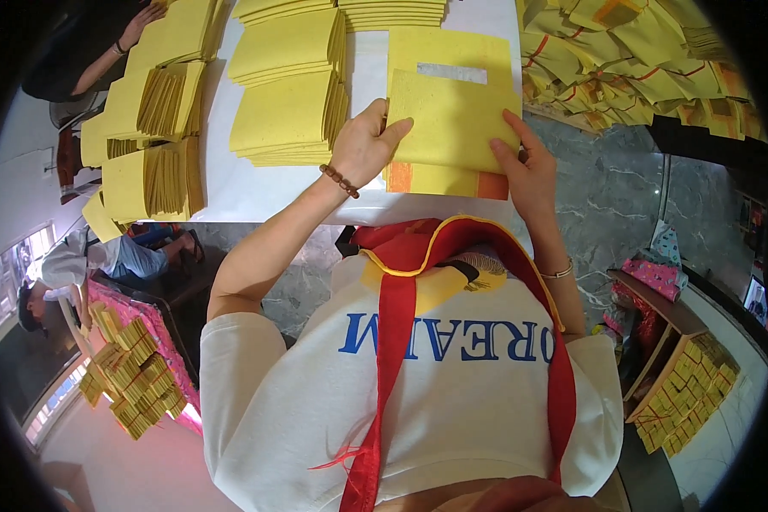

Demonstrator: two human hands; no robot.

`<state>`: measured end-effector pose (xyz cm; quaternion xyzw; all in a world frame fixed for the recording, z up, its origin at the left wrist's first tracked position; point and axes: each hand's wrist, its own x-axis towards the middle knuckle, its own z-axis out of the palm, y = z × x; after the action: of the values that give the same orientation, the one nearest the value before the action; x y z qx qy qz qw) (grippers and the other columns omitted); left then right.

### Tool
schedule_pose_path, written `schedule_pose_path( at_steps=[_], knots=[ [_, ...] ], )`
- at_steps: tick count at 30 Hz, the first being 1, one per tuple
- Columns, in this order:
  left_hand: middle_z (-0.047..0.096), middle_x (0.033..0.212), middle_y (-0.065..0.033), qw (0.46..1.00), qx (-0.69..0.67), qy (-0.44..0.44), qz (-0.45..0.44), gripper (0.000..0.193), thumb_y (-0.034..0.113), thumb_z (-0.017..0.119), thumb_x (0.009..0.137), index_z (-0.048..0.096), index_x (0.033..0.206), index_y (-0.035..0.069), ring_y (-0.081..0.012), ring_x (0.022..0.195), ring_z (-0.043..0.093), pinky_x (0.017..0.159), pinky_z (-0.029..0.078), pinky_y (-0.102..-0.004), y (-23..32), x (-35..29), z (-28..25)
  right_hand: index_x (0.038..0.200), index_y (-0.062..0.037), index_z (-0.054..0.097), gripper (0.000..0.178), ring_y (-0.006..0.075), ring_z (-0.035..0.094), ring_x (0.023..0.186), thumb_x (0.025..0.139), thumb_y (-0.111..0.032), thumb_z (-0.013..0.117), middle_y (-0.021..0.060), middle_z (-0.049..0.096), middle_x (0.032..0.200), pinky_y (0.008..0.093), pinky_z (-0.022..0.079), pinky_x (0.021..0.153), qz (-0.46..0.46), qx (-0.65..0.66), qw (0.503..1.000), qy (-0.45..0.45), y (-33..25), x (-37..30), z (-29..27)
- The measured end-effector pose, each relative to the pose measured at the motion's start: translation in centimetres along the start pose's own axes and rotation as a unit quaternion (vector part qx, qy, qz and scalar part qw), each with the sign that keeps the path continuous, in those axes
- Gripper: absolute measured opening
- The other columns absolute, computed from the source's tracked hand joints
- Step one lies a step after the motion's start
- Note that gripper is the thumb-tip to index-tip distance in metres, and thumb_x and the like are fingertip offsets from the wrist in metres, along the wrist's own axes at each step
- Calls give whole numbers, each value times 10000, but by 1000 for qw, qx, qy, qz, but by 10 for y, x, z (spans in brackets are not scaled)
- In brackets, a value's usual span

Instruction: Folding individual sheets of yellow ritual paper with a silver foil center and stacking them into piles.

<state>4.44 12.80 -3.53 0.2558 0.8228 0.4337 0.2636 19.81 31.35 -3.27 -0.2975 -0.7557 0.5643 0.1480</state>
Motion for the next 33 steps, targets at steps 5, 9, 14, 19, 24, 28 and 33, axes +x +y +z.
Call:
schedule_pose_path(
  at_steps=[5, 9, 14, 19, 24, 28, 33],
  knots=[
    [486, 539, -120, 999, 14, 17, -24, 362, 308, 607, 852, 445, 751, 0, -231, 473, 458, 476, 368, -372, 5, -2, 0, 1199, -69, 580, 422, 87, 443, 522, 806, -204, 652, 104, 656, 809, 242, 388, 499, -45, -113, 993, 8, -5, 0, -2],
    [485, 541, -115, 1000, -19, 15, -13, 361, 312, 608, 851, 453, 768, -3, -225, 478, 460, 477, 368, -369, -7, 1, 3, 1192, -66, 583, 415, 108, 460, 518, 806, -206, 648, 121, 651, 802, 256, 403, 511, -83, -153, 984, 22, -8, 0, -2],
    [497, 543, -74, 994, -101, 39, -34, 286, 252, 622, 848, 502, 864, -7, -149, 470, 454, 456, 363, -320, -2, 0, 9, 1187, -63, 584, 418, 167, 604, 656, 801, -209, 651, 169, 667, 900, 294, 471, 625, 21, -72, 997, -15, -7, 4, -2],
    [495, 534, -42, 988, -137, 34, -69, 254, 204, 641, 837, 521, 932, 1, -116, 456, 441, 436, 349, -278, 10, -1, 5, 1187, -49, 582, 427, 171, 627, 688, 793, -199, 655, 177, 667, 932, 294, 480, 647, -23, -90, 996, 1, -1, 7, -3],
    [565, 688, -64, 991, -52, 124, -10, 279, 217, 643, 829, 547, 1008, 28, -161, 610, 530, 533, 390, -299, 31, -9, -8, 1184, -41, 580, 427, 200, 656, 807, 790, -189, 650, 183, 660, 983, 304, 489, 700, 49, -99, 994, -24, -11, 6, -4],
    [496, 1174, -124, 921, 249, 143, 261, 446, 309, 666, 766, 553, 1133, 81, -302, 1118, 411, 905, 299, -465, 55, -9, 11, 1184, -41, 580, 427, 205, 658, 828, 788, -187, 649, 180, 659, 991, 310, 492, 714, 22, -83, 996, -7, -3, 6, 0],
    [430, 1274, -145, 892, 323, 56, 310, 533, 412, 633, 779, 521, 1196, 99, -345, 1210, 350, 965, 271, -481, 43, 1, 40, 1187, -42, 577, 429, 224, 658, 809, 787, -179, 647, 189, 659, 979, 311, 491, 729, -6, -94, 996, 6, -4, 7, -1]
  ],
)
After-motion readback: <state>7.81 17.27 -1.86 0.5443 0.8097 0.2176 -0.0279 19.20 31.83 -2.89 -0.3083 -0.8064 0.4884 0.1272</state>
